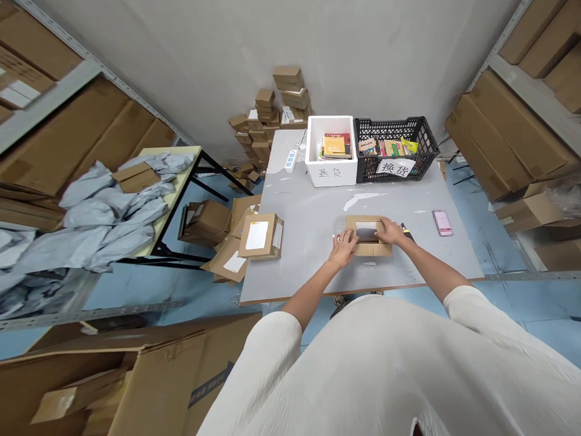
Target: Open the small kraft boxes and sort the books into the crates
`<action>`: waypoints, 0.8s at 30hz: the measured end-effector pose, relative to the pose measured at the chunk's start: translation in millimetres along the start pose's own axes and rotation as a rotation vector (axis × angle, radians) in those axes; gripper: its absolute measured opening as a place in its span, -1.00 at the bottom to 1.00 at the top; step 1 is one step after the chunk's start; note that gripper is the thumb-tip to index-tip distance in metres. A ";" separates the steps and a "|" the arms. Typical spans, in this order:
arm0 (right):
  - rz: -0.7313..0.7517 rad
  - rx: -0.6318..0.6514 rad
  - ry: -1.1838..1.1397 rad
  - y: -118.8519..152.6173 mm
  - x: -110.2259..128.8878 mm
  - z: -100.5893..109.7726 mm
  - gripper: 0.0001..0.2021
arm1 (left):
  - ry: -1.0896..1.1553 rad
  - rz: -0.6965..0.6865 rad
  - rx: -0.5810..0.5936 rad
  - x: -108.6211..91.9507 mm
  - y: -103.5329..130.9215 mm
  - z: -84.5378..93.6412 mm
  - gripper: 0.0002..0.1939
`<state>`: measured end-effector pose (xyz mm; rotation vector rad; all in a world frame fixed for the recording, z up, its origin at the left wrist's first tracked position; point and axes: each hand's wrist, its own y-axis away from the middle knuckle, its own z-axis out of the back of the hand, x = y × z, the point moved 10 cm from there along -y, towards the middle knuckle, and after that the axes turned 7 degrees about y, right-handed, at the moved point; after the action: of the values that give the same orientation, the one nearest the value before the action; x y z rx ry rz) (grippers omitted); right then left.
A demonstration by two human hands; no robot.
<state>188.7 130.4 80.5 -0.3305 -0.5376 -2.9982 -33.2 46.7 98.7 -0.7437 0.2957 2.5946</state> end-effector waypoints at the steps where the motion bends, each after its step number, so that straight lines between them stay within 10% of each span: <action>1: -0.002 0.005 0.004 0.0 0.7 -0.4 -0.23 | -0.007 0.003 -0.004 0.5 0.5 1.9 -0.27; 17: 0.005 0.022 0.020 3.1 6.0 1.9 -0.25 | -0.070 0.208 -0.180 26.9 14.5 30.7 -0.09; 24: -0.001 0.020 0.041 2.0 8.5 0.6 -0.25 | 0.026 0.187 -0.033 41.1 -10.3 15.9 -0.09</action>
<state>180.8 128.4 83.6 -0.2666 -0.5640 -2.9907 -67.3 74.7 88.6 -0.7967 0.3464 2.7727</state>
